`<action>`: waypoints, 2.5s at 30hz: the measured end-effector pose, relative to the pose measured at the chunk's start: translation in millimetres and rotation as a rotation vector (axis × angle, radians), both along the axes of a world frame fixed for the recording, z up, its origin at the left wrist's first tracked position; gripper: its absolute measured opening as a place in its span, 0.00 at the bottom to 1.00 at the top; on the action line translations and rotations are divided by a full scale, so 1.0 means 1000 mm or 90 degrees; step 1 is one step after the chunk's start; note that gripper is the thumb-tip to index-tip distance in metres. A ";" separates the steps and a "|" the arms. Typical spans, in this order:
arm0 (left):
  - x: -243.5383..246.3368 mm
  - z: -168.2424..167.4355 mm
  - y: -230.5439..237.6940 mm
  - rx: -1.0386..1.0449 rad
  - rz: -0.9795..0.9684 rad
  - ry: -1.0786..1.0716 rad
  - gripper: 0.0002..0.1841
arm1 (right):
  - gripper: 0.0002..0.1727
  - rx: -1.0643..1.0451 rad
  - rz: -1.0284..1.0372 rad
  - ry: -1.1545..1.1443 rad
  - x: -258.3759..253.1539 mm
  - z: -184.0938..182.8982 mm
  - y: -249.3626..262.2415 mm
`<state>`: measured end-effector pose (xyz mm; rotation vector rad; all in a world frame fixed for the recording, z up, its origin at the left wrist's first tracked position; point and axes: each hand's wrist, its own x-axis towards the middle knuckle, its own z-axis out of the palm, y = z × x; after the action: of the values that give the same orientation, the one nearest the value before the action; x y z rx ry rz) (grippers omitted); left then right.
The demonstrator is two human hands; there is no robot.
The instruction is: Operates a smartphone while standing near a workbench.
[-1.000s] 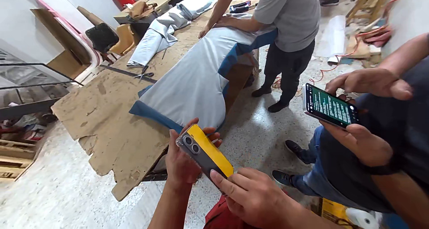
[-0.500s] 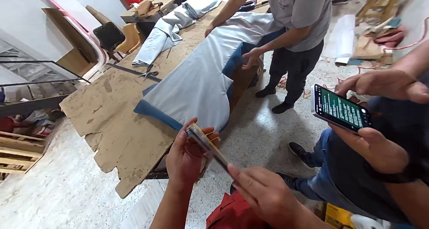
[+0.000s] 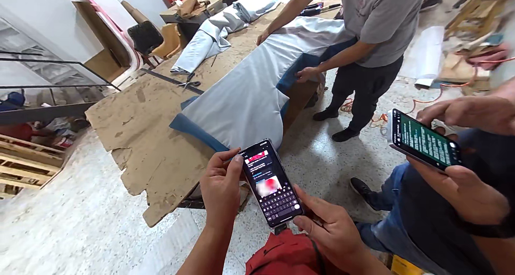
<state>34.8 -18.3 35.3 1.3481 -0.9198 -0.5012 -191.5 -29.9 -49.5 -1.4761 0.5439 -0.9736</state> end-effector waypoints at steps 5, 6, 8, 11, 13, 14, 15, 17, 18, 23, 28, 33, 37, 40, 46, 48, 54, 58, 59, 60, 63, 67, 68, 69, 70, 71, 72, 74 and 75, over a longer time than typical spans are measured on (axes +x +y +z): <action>-0.006 0.004 -0.001 0.031 0.028 -0.041 0.09 | 0.30 0.020 0.010 -0.014 -0.002 -0.001 0.001; -0.006 0.004 0.000 0.032 0.025 -0.036 0.10 | 0.30 0.022 0.011 -0.014 -0.002 -0.001 0.001; -0.006 0.004 0.002 0.026 0.010 -0.027 0.12 | 0.30 0.027 0.009 -0.008 -0.003 0.000 0.002; -0.007 0.004 0.003 0.027 -0.003 -0.033 0.14 | 0.30 0.039 0.012 -0.002 -0.005 0.001 0.002; -0.007 0.004 0.002 0.018 -0.014 -0.026 0.15 | 0.29 0.047 0.011 0.002 -0.005 0.000 0.002; -0.007 0.004 0.001 0.015 -0.024 -0.020 0.15 | 0.29 0.049 0.011 0.002 -0.006 0.000 0.001; -0.007 0.004 0.001 0.013 -0.039 -0.017 0.16 | 0.29 0.053 0.009 0.002 -0.006 0.000 0.001; -0.006 0.003 0.000 0.010 -0.066 -0.010 0.17 | 0.29 0.062 0.003 0.002 -0.005 0.001 0.001; -0.006 0.003 0.000 0.010 -0.075 -0.006 0.17 | 0.29 0.062 0.001 0.004 -0.005 0.001 0.000; -0.004 0.001 -0.001 0.015 -0.099 -0.007 0.19 | 0.30 0.070 -0.005 0.009 -0.004 0.001 0.000; -0.002 0.001 -0.001 0.018 -0.121 -0.011 0.20 | 0.30 0.014 -0.037 0.084 -0.003 0.005 -0.002; -0.002 0.001 -0.002 0.031 -0.108 -0.017 0.21 | 0.26 0.187 0.014 0.254 0.001 0.096 -0.011; -0.001 0.001 -0.002 0.030 -0.110 -0.006 0.21 | 0.30 0.071 -0.008 0.076 -0.003 0.016 -0.006; 0.000 0.000 -0.002 0.028 -0.115 -0.003 0.22 | 0.30 0.056 0.000 0.012 0.000 0.000 -0.004; 0.001 -0.002 -0.001 0.025 -0.118 -0.011 0.22 | 0.30 0.074 0.007 0.011 0.001 0.001 -0.004; 0.001 -0.002 0.000 0.021 -0.120 -0.006 0.22 | 0.30 0.077 0.009 0.012 0.001 0.000 -0.004; 0.002 -0.002 0.003 0.014 -0.116 -0.001 0.22 | 0.30 0.078 0.014 0.009 0.001 0.001 -0.001; 0.002 -0.001 0.008 0.028 -0.130 -0.010 0.24 | 0.30 0.075 0.011 0.013 0.002 0.002 0.002; 0.002 0.001 0.011 0.054 -0.154 -0.025 0.27 | 0.30 0.075 0.008 0.014 0.002 0.002 0.002; 0.002 0.003 0.013 0.079 -0.184 -0.040 0.33 | 0.30 0.073 0.002 0.015 0.002 0.002 0.002; 0.002 0.002 0.015 0.133 -0.250 -0.079 0.50 | 0.30 0.086 -0.014 0.019 0.002 0.005 0.004; 0.001 0.001 0.017 0.138 -0.219 -0.081 0.48 | 0.30 0.084 -0.016 0.026 0.003 0.004 0.006; 0.001 0.002 0.017 0.134 -0.206 -0.074 0.45 | 0.30 0.082 -0.016 0.028 0.003 0.004 0.007; 0.002 0.002 0.017 0.131 -0.196 -0.074 0.43 | 0.30 0.081 -0.014 0.029 0.003 0.004 0.007; 0.002 0.002 0.017 0.128 -0.188 -0.075 0.42 | 0.30 0.082 -0.014 0.029 0.004 0.004 0.007; 0.002 0.002 0.017 0.127 -0.185 -0.077 0.41 | 0.30 0.084 -0.015 0.027 0.004 0.004 0.008; 0.002 0.002 0.018 0.127 -0.184 -0.078 0.40 | 0.30 0.085 -0.016 0.026 0.004 0.004 0.008; 0.002 0.002 0.018 0.125 -0.184 -0.082 0.40 | 0.30 0.085 -0.020 0.028 0.004 0.004 0.008; 0.002 0.002 0.018 0.123 -0.185 -0.084 0.40 | 0.30 0.086 -0.021 0.029 0.004 0.004 0.008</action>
<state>36.7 -0.6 37.2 1.4417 -1.2106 -0.7460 -187.7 -21.5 -45.3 -1.3754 0.6562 -0.9129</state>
